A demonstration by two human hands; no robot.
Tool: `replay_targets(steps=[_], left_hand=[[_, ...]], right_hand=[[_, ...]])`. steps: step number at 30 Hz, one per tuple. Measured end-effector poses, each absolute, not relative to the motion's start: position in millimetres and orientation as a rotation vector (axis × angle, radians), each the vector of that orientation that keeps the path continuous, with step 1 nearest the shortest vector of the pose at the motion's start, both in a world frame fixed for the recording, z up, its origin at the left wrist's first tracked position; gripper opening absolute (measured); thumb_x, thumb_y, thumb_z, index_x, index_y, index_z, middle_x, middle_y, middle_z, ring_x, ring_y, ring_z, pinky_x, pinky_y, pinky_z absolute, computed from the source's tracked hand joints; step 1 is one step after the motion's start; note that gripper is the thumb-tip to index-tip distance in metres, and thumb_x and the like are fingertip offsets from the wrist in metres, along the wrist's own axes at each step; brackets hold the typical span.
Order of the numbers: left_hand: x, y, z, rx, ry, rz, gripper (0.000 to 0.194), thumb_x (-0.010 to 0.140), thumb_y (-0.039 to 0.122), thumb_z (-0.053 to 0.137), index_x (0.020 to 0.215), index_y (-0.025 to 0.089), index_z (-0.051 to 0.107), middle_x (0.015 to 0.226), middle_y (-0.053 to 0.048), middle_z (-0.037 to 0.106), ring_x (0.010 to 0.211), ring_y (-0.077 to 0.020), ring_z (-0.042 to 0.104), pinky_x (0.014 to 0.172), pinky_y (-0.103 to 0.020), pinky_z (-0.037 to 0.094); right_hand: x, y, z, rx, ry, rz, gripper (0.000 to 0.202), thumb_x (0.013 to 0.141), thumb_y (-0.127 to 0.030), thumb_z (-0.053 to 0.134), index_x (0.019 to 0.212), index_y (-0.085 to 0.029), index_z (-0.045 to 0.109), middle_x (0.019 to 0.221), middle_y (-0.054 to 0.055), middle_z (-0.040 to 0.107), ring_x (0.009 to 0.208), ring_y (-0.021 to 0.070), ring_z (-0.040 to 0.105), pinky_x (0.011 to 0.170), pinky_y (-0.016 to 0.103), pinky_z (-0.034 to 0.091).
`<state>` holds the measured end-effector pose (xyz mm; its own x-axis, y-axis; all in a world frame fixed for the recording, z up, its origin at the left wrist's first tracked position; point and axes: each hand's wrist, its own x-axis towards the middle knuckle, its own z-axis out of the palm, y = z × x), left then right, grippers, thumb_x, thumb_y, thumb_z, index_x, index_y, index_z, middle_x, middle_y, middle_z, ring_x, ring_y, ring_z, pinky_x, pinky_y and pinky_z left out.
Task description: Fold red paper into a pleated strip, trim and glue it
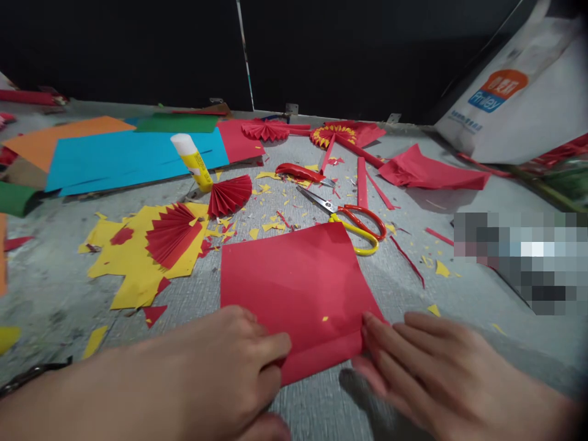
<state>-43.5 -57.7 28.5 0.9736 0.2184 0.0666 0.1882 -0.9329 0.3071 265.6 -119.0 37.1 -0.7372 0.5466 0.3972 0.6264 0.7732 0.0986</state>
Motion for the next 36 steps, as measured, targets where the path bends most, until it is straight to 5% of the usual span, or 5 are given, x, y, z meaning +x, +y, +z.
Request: replay_targets(steps=[6,10,16,31,36], left_hand=[[-24.4,-48.8,25.1,2.864,0.084,0.261,0.024,0.107,0.011,0.053,0.09,0.02,0.067,0.085,-0.002,0.064,0.067,-0.0208,0.049,0.057,-0.042,0.039],[-20.8,-44.5,25.0,2.774,0.038,0.335,0.033,0.111,0.016,0.049,0.136,0.011,0.071,0.122,-0.009,0.078,0.105,-0.0246,0.068,0.097,-0.043,0.055],[-24.7,-38.7,21.3,2.703,0.008,0.363,0.033,0.113,0.022,0.052,0.138,0.012,0.07,0.148,-0.009,0.074,0.133,-0.0252,0.067,0.126,-0.04,0.039],[-22.0,-31.7,29.5,2.517,-0.096,0.276,0.031,0.112,0.022,0.048,0.13,0.01,0.07,0.132,-0.01,0.08,0.131,-0.0248,0.068,0.124,-0.038,0.039],[-20.3,-28.0,28.5,2.498,-0.128,0.218,0.034,0.111,0.024,0.046,0.133,0.011,0.069,0.134,-0.011,0.078,0.129,-0.0255,0.068,0.122,-0.041,0.041]], right_hand=[[265.6,-115.8,31.0,-0.812,-2.625,-0.127,0.041,0.116,-0.01,0.049,0.082,-0.021,0.07,0.084,0.002,0.082,0.059,0.0142,0.064,0.056,0.037,0.045],[269.5,-104.4,21.5,-0.785,-2.541,0.024,0.026,0.113,-0.014,0.058,0.09,-0.02,0.07,0.083,0.002,0.079,0.063,0.0144,0.068,0.057,0.034,0.049],[274.2,-78.0,8.8,-0.783,-2.452,0.271,0.027,0.113,-0.018,0.054,0.13,-0.011,0.074,0.138,0.013,0.08,0.134,0.0248,0.073,0.112,0.042,0.062],[277.6,-76.6,4.0,-0.847,-2.488,0.563,0.041,0.106,-0.008,0.057,0.143,-0.012,0.072,0.157,0.011,0.069,0.152,0.0197,0.06,0.129,0.036,0.047],[273.3,-83.5,12.4,-0.911,-2.513,0.509,0.038,0.11,-0.021,0.062,0.145,-0.012,0.071,0.159,0.01,0.067,0.153,0.0206,0.058,0.13,0.036,0.045]])
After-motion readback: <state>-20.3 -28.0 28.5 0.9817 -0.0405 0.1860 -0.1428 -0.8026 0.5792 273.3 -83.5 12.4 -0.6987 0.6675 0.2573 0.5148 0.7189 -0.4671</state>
